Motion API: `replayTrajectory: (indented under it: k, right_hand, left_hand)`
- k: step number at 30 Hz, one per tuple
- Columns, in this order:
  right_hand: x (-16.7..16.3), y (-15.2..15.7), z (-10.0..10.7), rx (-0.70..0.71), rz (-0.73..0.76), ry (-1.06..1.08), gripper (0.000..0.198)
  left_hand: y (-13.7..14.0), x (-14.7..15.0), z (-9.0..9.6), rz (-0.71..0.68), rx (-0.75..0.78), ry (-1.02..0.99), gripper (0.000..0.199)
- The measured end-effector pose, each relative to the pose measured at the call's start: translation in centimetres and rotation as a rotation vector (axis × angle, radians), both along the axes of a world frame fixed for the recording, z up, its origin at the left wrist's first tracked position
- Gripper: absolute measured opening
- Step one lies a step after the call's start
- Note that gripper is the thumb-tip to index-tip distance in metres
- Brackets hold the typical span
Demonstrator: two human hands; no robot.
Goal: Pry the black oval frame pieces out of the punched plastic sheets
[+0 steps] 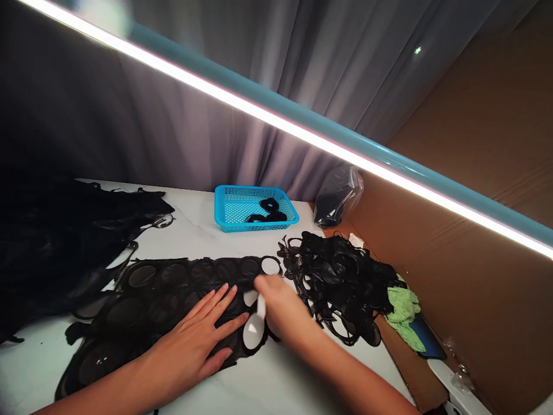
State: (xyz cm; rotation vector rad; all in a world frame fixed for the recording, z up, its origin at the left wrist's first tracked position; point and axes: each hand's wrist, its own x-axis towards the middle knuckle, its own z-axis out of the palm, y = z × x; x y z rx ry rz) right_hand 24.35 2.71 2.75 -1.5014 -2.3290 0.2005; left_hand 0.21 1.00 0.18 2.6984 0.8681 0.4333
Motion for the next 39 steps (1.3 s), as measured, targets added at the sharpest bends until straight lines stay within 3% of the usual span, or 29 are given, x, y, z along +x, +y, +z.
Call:
replayTrajectory:
  k: [2,4,7,12,18,26,30,35,37,39]
  right_hand:
    - [1.7,2.5,0.5,0.067,-0.17,0.076,0.016]
    - [2.8,4.7,1.1,0.089,-0.226,0.182,0.014]
    - [2.2,6.4,1.3,-0.003,-0.126,0.333,0.012]
    - [-0.2,5.9,0.3,-0.228,0.112,0.438,0.013]
    - [0.4,6.2,0.3,-0.436,0.154,0.578,0.017]
    - [1.0,6.8,0.1,-0.465,0.191,0.566,0.016]
    - [0.9,6.6,0.5,-0.419,0.216,0.493,0.014]
    - [-0.6,5.1,-0.4,-0.147,0.265,0.204,0.011]
    - [-0.5,5.3,-1.0,-0.038,0.217,0.127,0.015]
    - [0.5,6.2,-1.3,0.062,0.052,0.148,0.017]
  left_hand:
    - [0.0,-0.1,-0.1,-0.004,0.01,-0.021,0.059]
    - [0.1,-0.1,0.0,-0.007,0.011,-0.023,0.057]
    - [0.6,0.1,0.5,-0.004,0.014,-0.005,0.054]
    - [2.0,0.1,0.7,0.061,0.064,0.04,0.056]
    - [2.3,-0.2,-0.1,0.062,0.077,0.077,0.06]
    - [2.2,-0.2,-0.2,0.06,0.063,0.074,0.06]
    - [2.1,-0.2,-0.2,0.07,0.054,0.059,0.06]
    - [2.1,-0.1,0.0,0.074,0.033,0.09,0.06]
    - [2.0,-0.1,0.0,0.075,0.029,0.079,0.06]
    - [2.0,-0.1,0.1,0.075,0.022,0.073,0.06]
